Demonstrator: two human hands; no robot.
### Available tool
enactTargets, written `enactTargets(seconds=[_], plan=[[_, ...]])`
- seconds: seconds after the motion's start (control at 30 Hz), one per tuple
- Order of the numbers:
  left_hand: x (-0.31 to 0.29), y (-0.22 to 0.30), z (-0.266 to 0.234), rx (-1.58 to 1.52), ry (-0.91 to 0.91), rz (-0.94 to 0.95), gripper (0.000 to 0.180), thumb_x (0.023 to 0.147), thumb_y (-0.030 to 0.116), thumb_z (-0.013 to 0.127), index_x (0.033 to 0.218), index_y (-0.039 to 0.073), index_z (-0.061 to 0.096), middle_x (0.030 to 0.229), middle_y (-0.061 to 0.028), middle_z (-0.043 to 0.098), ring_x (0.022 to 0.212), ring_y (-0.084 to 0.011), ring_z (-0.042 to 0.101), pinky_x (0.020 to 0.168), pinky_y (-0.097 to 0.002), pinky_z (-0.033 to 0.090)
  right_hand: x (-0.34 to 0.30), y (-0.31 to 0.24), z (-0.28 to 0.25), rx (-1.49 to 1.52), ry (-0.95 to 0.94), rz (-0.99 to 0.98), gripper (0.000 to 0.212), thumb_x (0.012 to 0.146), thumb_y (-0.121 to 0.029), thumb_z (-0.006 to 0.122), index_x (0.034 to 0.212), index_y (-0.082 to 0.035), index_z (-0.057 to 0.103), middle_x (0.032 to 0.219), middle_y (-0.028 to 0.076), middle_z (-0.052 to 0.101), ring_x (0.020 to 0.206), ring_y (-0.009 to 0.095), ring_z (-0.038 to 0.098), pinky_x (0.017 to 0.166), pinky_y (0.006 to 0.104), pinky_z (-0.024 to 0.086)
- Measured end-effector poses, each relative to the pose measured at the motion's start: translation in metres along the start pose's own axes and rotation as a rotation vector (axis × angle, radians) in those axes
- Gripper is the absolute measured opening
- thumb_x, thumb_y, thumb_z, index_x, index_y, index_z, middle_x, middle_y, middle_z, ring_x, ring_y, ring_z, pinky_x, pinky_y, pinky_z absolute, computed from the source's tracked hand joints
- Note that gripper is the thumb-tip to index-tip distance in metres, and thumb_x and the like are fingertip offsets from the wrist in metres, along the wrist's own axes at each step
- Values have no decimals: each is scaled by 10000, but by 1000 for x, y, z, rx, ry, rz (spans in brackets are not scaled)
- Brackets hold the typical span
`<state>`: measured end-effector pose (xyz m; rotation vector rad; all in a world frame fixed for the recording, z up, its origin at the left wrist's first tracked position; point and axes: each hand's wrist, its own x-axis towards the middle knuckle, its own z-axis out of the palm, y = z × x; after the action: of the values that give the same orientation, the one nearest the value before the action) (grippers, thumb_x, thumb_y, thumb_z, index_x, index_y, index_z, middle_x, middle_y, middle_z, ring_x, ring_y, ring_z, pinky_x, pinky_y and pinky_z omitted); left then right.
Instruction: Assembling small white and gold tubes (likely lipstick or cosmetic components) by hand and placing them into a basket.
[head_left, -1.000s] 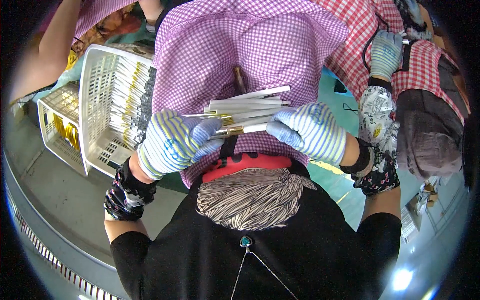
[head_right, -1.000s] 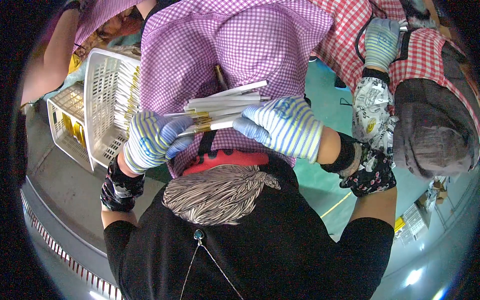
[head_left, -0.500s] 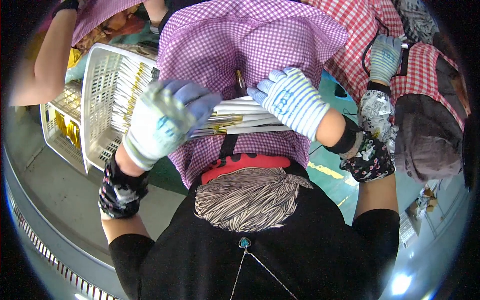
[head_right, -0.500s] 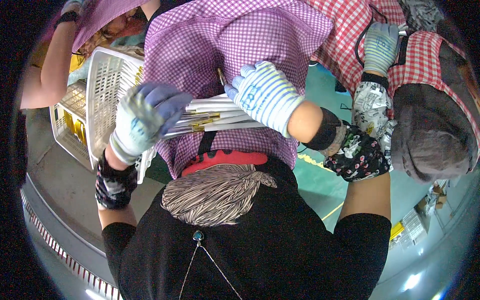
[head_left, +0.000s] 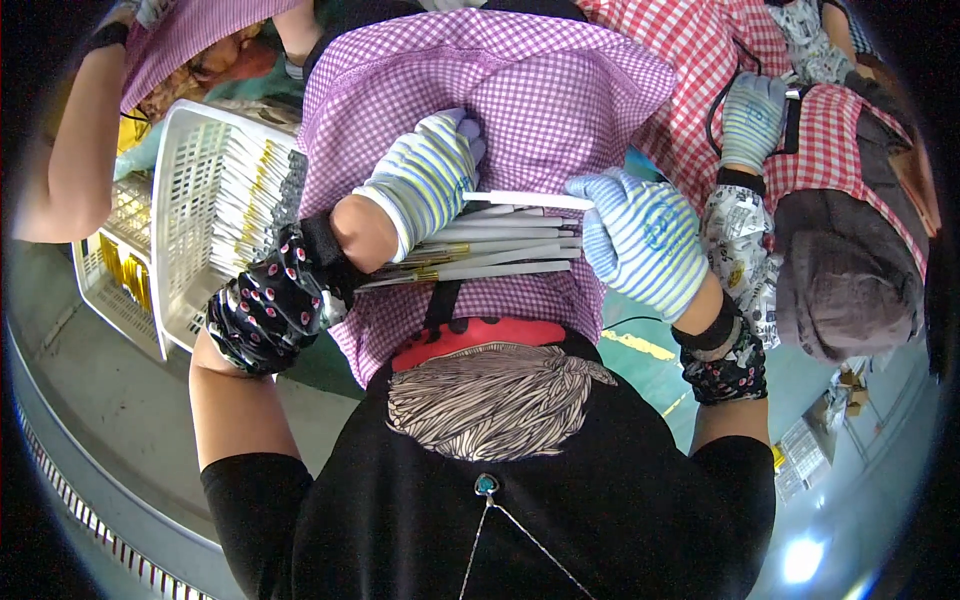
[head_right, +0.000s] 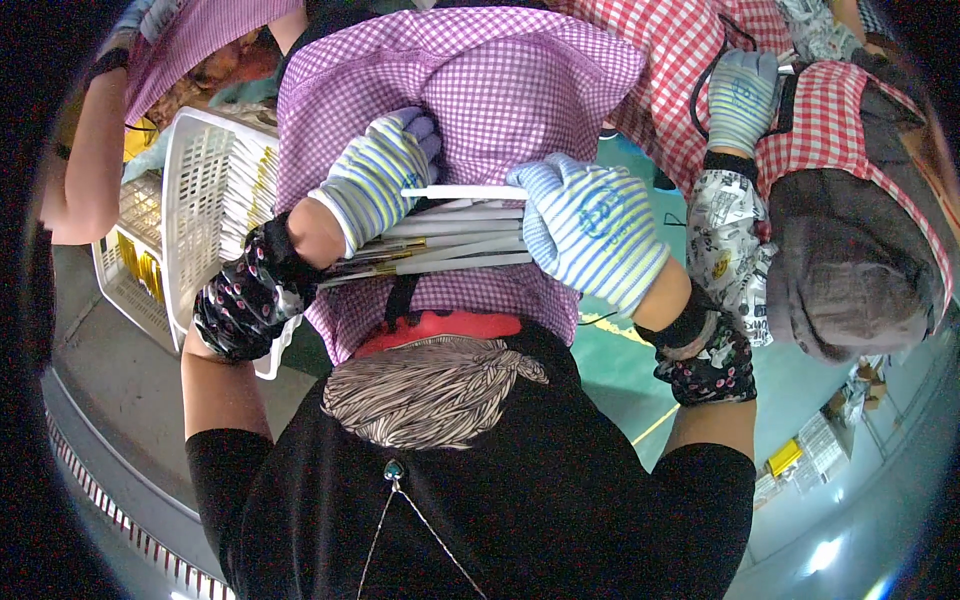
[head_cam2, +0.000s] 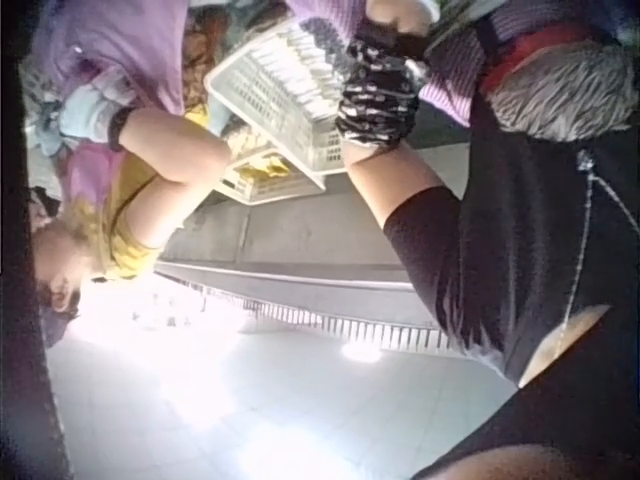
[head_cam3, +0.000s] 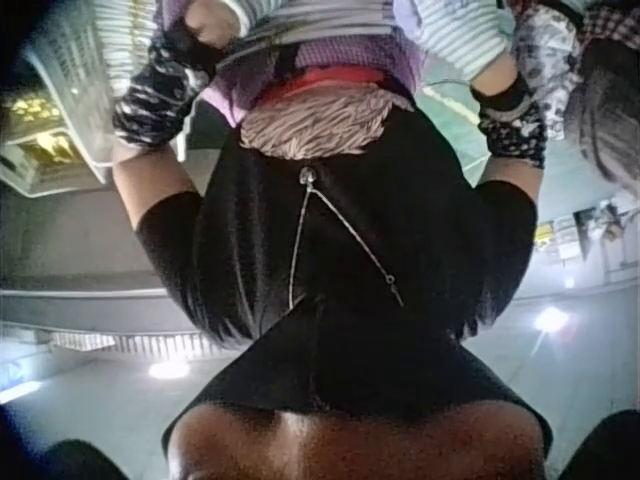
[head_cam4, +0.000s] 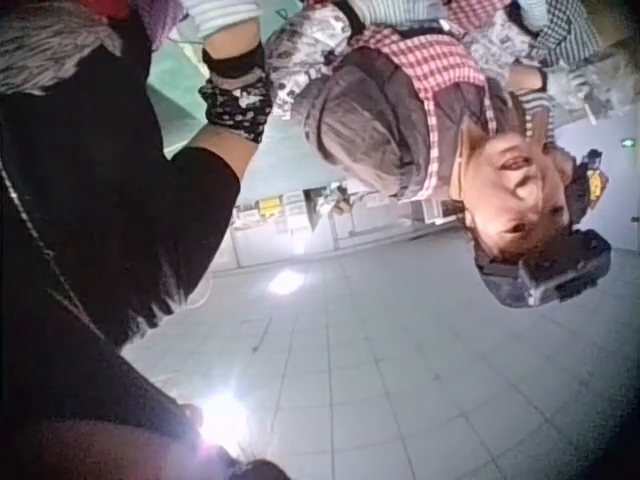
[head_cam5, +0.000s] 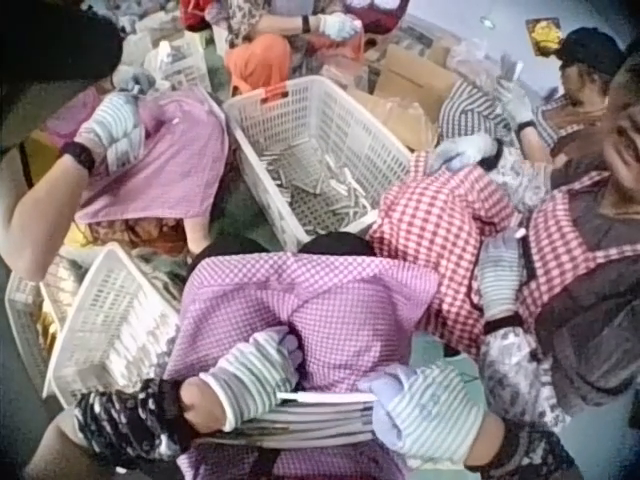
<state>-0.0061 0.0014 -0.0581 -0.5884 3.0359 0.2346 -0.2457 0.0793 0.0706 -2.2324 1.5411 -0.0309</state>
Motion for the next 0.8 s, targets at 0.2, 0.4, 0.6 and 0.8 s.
enactTargets(seconds=[0.2, 0.4, 0.6, 0.8], plan=[[-15, -7, -73, 68, -2, 43, 205, 822, 235, 591, 891, 122, 748, 1076, -70, 714, 1099, -291, 631, 1037, -414, 441, 2, 5, 10, 488, 340, 19, 200, 913, -180, 656, 1027, -16, 655, 842, 162, 688, 678, 308, 667, 613, 399, 528], [-35, -12, -104, -221, 59, 61, 344, 805, 237, 655, 1087, 45, 692, 934, -102, 702, 920, -271, 663, 912, -405, 505, 3, 0, 32, 834, 265, 76, 187, 953, -103, 625, 1092, 20, 636, 892, 126, 706, 777, 230, 709, 693, 322, 555], [-44, -13, -127, -650, 375, -74, 340, 801, 220, 764, 1094, 52, 723, 959, -119, 715, 906, -309, 684, 833, -409, 524, 25, -28, 38, 1483, 169, 7, 214, 1009, -102, 535, 1185, 17, 568, 952, 99, 693, 893, 125, 673, 792, 264, 547], [-55, 1, -124, -1461, 426, -527, 312, 885, 116, 735, 1155, -4, 635, 996, -95, 717, 917, -174, 701, 814, -306, 548, 24, -40, 44, 1576, 46, -51, 220, 1018, -123, 530, 1183, 15, 580, 951, 87, 681, 897, 130, 658, 760, 279, 546]])
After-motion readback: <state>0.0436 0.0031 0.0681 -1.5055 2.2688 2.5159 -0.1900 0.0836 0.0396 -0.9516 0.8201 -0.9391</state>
